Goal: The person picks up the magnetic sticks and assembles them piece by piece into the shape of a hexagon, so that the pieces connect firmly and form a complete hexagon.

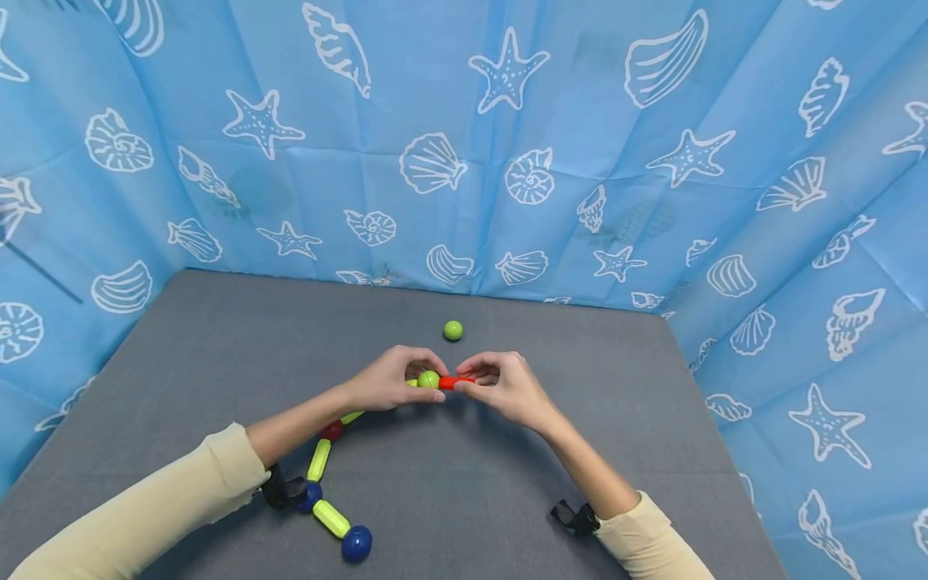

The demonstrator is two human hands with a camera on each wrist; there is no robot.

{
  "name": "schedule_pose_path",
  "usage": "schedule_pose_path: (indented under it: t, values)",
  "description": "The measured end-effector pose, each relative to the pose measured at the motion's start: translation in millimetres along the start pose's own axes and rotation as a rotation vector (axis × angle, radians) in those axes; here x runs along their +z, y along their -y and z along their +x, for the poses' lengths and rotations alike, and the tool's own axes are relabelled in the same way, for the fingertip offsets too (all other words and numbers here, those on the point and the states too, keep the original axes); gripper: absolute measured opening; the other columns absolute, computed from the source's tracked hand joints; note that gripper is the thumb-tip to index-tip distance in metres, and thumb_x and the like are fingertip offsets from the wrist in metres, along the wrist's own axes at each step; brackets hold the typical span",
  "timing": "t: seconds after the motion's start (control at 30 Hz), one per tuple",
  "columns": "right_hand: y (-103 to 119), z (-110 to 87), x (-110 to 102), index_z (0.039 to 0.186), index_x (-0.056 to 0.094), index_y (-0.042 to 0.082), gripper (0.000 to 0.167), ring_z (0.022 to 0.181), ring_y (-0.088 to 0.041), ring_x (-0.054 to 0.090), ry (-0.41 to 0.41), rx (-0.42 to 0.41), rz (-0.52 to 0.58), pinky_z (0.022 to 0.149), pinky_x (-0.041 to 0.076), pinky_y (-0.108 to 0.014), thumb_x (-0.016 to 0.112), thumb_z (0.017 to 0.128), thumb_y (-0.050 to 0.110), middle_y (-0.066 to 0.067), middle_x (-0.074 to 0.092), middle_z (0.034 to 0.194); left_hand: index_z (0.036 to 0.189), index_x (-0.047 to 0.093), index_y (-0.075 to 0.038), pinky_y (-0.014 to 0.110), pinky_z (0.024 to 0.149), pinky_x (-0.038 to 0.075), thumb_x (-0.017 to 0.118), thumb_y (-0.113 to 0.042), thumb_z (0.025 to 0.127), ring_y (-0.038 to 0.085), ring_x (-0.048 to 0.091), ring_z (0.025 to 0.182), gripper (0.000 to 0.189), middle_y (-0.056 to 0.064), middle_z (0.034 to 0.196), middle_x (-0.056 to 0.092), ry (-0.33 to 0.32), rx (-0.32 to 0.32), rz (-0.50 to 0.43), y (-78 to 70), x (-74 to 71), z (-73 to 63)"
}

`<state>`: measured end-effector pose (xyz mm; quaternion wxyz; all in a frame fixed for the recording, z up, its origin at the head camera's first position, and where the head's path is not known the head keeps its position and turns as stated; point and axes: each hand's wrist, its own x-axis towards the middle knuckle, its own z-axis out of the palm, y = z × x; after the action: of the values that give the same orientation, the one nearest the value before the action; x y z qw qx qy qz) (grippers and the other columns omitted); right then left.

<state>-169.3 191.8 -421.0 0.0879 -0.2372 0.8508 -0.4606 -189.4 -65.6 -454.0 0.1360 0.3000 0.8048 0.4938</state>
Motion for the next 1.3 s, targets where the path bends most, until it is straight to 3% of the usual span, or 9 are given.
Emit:
schedule_pose_path:
  t: [0.23,0.5,0.6,0.8,1.07,1.3]
  values:
    - [3.3,0.6,0.4,0.116,0.078,-0.003,0.025,0.097,-0.022,0.080,-0.012,-0.026,-0.008,0.088,0.067,-0.033,0.084,0.094,0.007,-0.017,0.082,0.110,0.120,0.076,-0.008,0.044,0.110,0.057,0.085,-0.018,0.096,0.016,0.070,0.105,0.028,0.008,0.118,0.080,-0.006,0.024,-0.031,-5.8,1.5,1.7]
    - [2.0,9.3,-16.9,0.118,0.078,-0.001,0.026,0.098,-0.018,0.081,-0.041,0.026,0.036,0.090,0.063,-0.023,0.081,0.098,0.016,-0.015,0.082,0.110,0.121,0.077,-0.006,0.041,0.110,0.057,0.084,-0.017,0.096,0.016,0.070,0.106,0.028,0.010,0.117,0.080,-0.014,0.024,-0.111,-4.8,1.5,3.8]
    - [-2.5,20.4,-27.8,0.120,0.078,0.003,0.026,0.101,-0.019,0.081,-0.056,0.062,0.028,0.097,0.063,-0.028,0.079,0.100,0.020,-0.015,0.082,0.113,0.121,0.077,-0.006,0.037,0.107,0.058,0.084,-0.016,0.096,0.016,0.071,0.105,0.028,0.011,0.117,0.080,-0.009,0.010,-0.138,-3.4,0.6,4.5]
    - [-9.0,51.2,-42.2,0.128,0.075,0.001,0.033,0.115,-0.027,0.080,-0.011,0.151,0.044,0.112,0.057,-0.055,0.076,0.102,0.022,-0.024,0.078,0.129,0.121,0.076,-0.005,0.036,0.105,0.059,0.084,-0.015,0.096,0.015,0.074,0.106,0.028,0.013,0.118,0.079,0.005,-0.002,-0.166,-0.9,-0.7,6.3]
    - [-27.8,90.7,-37.2,0.136,0.069,-0.004,0.039,0.127,-0.038,0.074,0.092,0.195,-0.004,0.112,0.056,-0.056,0.075,0.102,0.014,-0.024,0.074,0.136,0.121,0.076,-0.004,0.040,0.108,0.059,0.083,-0.015,0.097,0.017,0.075,0.108,0.027,0.013,0.118,0.079,0.010,0.007,-0.173,-0.4,0.5,6.4]
    - [-43.6,109.2,-24.5,0.145,0.062,-0.005,0.050,0.138,-0.047,0.065,0.143,0.199,-0.024,0.112,0.056,-0.056,0.077,0.099,0.009,-0.028,0.062,0.151,0.121,0.076,-0.004,0.036,0.105,0.058,0.082,-0.014,0.097,0.017,0.075,0.110,0.027,0.014,0.118,0.079,0.015,0.009,-0.177,-1.0,-0.3,5.2]
